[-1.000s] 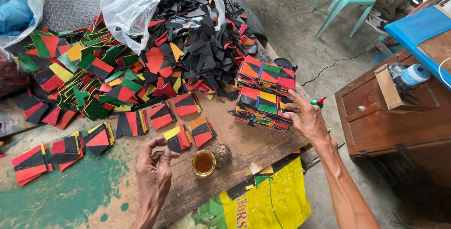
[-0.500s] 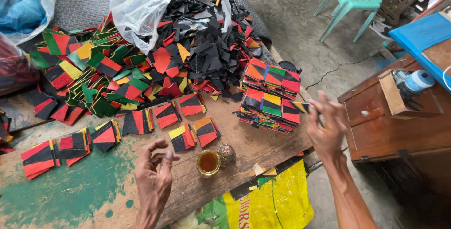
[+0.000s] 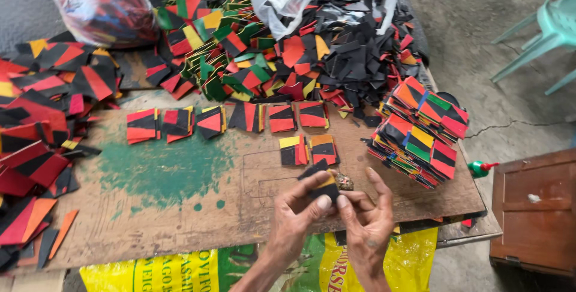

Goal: The person assembles small, colorful, triangular and rectangular foam pieces into square tiles by applying adhesive from a small container and pressing the pieces together. The finished tiles are stacked on the table.

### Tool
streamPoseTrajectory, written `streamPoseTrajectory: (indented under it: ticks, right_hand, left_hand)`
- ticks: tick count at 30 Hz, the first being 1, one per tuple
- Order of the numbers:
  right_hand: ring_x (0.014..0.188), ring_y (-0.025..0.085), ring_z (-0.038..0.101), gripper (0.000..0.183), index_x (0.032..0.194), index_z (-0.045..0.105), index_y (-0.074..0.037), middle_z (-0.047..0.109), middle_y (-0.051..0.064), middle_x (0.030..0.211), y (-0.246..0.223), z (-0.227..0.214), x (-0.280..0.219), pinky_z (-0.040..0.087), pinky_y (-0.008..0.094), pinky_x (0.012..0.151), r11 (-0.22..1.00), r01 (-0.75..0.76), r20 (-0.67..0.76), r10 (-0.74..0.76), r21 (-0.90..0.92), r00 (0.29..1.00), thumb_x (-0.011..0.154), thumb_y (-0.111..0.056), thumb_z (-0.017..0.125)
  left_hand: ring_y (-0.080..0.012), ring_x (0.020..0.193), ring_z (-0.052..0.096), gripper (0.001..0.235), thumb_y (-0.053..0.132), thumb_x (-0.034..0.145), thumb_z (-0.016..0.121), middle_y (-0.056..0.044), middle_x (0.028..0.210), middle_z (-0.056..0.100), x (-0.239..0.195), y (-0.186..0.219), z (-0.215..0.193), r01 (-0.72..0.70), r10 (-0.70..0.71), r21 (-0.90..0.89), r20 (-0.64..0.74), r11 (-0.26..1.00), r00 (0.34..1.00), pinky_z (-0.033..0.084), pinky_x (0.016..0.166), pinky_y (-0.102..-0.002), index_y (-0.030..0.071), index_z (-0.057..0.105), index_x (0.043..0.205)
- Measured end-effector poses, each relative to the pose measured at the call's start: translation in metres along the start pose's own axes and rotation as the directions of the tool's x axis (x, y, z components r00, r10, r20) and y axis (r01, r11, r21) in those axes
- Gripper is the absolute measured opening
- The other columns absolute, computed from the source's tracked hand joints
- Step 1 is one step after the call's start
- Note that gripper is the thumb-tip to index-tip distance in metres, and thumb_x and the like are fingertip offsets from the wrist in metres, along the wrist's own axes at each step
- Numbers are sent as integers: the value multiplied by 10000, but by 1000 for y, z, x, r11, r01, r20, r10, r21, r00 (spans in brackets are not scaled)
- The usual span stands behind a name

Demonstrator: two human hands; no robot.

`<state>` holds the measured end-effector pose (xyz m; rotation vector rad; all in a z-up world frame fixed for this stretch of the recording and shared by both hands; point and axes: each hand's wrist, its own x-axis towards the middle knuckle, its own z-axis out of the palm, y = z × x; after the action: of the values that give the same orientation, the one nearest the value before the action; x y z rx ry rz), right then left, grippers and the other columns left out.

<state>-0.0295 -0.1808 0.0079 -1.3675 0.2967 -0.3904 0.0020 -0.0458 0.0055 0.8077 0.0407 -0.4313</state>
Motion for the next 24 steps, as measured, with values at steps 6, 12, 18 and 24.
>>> streamPoseTrajectory:
  ticks: [6,12,18,24]
  right_hand:
    - [1128,285,586,438,1157,712,-95,684,96,1219,-25,-15,39,482,403,992,491,596,570,-222,-636,791,764,89,652]
    - [1434,403,242,574,1066,785,-166,339,187,1591,-26,-5,62,201,544,1112,200,742,763,54,-640,644,548,58,678]
    - [1469,398,255,515,989,791,-159,353,165,1583,-24,2,66,171,546,1137,194,746,769,89,-637,633,541,60,660]
    - [1417,372,343,386,836,758,-123,472,132,1500,-36,-8,60,230,529,1109,266,736,759,-22,-622,650,552,86,603]
  left_hand:
    - [-135,996,717,286,77,939,681,-106,1152,785,-5,16,-47,-145,198,272,-181,951,963,579,903,-294,-25,739,1200]
    - [-134,958,724,227,63,937,679,-101,1084,803,-20,19,-77,-108,180,308,-214,945,960,592,883,-296,-4,766,1136]
    - [-105,943,710,171,56,937,688,-82,1050,798,-22,19,-80,-129,201,322,-203,938,958,590,864,-272,-17,761,1073]
    - [-121,875,706,252,40,891,728,-93,994,761,-20,23,-73,-101,183,313,-245,944,952,614,816,-294,-31,734,1133]
